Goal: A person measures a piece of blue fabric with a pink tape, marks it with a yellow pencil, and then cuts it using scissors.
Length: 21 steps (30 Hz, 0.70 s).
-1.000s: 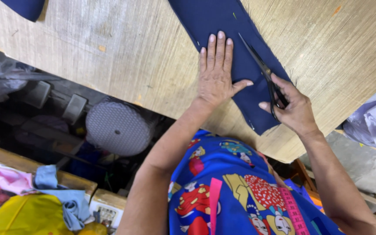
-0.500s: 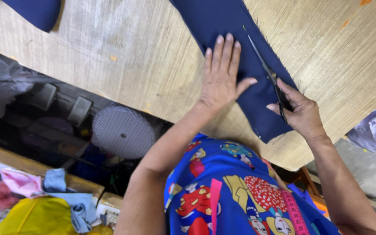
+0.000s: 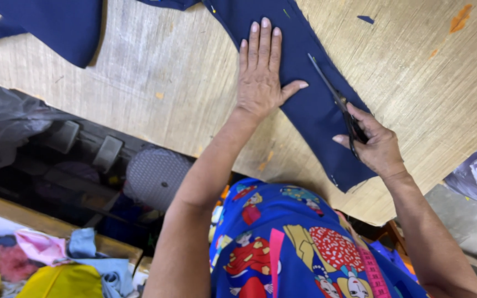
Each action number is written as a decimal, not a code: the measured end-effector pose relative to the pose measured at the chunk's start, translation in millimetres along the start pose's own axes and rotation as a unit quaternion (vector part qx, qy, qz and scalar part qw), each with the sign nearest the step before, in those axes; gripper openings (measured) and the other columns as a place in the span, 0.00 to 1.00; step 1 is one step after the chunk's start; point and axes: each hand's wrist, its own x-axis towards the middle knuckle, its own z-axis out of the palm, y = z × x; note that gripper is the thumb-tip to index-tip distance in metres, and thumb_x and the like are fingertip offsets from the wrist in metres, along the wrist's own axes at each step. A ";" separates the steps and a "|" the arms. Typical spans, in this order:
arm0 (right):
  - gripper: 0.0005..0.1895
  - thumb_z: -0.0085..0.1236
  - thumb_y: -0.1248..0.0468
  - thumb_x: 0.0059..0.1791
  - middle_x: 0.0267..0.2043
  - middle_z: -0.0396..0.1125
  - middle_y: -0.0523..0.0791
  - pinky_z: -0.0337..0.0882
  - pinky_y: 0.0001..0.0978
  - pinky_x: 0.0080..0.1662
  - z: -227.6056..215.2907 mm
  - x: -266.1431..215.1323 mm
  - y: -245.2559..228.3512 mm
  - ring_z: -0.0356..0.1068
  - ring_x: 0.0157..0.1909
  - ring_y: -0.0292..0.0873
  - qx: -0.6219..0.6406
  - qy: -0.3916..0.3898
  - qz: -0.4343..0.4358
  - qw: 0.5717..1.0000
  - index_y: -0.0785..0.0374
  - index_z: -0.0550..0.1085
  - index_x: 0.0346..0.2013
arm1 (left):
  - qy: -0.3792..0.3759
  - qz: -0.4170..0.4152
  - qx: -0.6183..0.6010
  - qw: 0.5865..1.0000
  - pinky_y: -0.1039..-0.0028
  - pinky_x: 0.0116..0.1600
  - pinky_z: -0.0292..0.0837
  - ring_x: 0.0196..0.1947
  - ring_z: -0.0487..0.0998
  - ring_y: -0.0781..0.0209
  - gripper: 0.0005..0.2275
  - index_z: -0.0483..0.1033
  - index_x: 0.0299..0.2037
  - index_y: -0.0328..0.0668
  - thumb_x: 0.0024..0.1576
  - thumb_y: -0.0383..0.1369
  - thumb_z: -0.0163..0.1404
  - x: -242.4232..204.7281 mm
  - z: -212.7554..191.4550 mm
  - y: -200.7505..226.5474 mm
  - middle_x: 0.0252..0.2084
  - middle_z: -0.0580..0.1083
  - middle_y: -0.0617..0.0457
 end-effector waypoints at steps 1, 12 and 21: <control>0.35 0.63 0.70 0.41 0.55 0.65 0.43 0.57 0.17 0.60 -0.4 0.0 3.2 0.61 0.52 0.28 0.003 0.003 0.013 1.000 0.60 0.64 0.62 | -0.007 0.000 0.001 1.000 0.57 0.74 0.41 0.72 0.44 0.46 0.48 0.47 0.69 0.38 0.52 0.75 0.27 0.2 -0.2 -0.2 0.71 0.46 0.42; 0.36 0.66 0.65 0.38 0.58 0.65 0.44 0.59 0.19 0.60 9.2 19.9 -32.3 0.62 0.57 0.31 -0.046 0.025 0.026 0.998 0.58 0.65 0.60 | -0.023 -0.002 -0.012 1.000 0.57 0.74 0.38 0.72 0.43 0.46 0.48 0.47 0.70 0.38 0.51 0.74 0.24 2.0 -2.5 -0.8 0.71 0.45 0.42; 0.35 0.66 0.67 0.40 0.58 0.64 0.43 0.61 0.18 0.57 13.2 28.3 -21.9 0.61 0.55 0.29 -0.032 0.030 -0.002 0.999 0.60 0.65 0.61 | -0.010 -0.005 -0.038 0.999 0.56 0.73 0.39 0.72 0.45 0.46 0.48 0.49 0.69 0.38 0.51 0.73 0.28 3.2 0.9 -2.1 0.71 0.47 0.42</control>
